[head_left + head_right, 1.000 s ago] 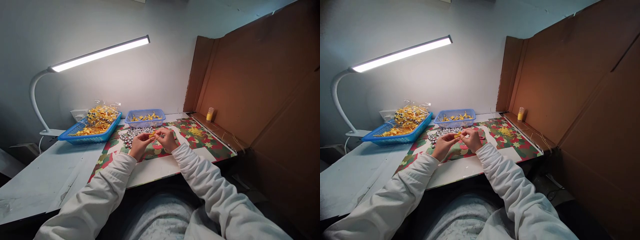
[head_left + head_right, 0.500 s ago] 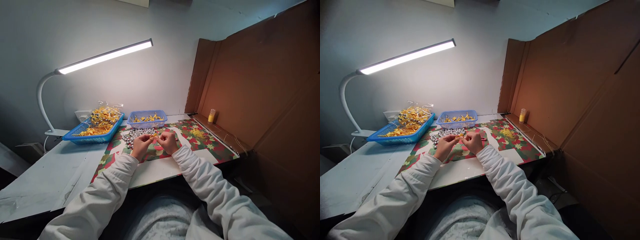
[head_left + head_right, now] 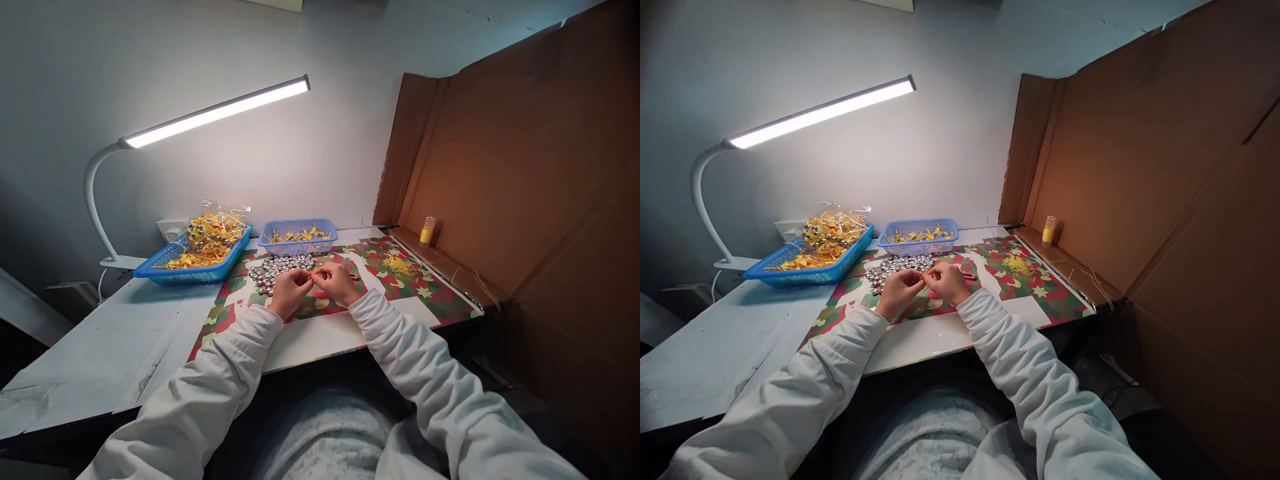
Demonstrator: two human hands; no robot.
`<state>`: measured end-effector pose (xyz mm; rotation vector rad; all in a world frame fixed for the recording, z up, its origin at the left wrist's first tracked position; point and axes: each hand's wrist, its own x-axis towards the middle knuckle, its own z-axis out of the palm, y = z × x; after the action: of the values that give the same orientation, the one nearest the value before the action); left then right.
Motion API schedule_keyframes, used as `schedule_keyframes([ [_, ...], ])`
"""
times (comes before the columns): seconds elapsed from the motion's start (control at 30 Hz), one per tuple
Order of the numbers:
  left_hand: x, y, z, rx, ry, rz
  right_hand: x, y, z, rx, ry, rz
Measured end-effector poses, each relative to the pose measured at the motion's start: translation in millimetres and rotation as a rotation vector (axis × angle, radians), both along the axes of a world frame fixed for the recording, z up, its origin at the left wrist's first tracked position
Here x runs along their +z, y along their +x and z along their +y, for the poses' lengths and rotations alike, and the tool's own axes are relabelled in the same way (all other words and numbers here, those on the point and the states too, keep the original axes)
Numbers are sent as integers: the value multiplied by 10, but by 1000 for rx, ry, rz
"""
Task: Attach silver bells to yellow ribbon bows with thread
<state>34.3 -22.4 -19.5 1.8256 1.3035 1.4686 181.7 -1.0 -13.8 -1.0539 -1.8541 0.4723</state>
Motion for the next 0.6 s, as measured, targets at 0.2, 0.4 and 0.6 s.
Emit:
schedule_keyframes([
  [0.2,1,22,7,-67,-35,-136,-2,-3,10,59,17,126],
  [0.4,34,-6,46,-107,-114,-340,52,30,28,260,-88,295],
  [0.6,15,-74,100,-76,-162,-381,153,116,2,335,-32,126],
])
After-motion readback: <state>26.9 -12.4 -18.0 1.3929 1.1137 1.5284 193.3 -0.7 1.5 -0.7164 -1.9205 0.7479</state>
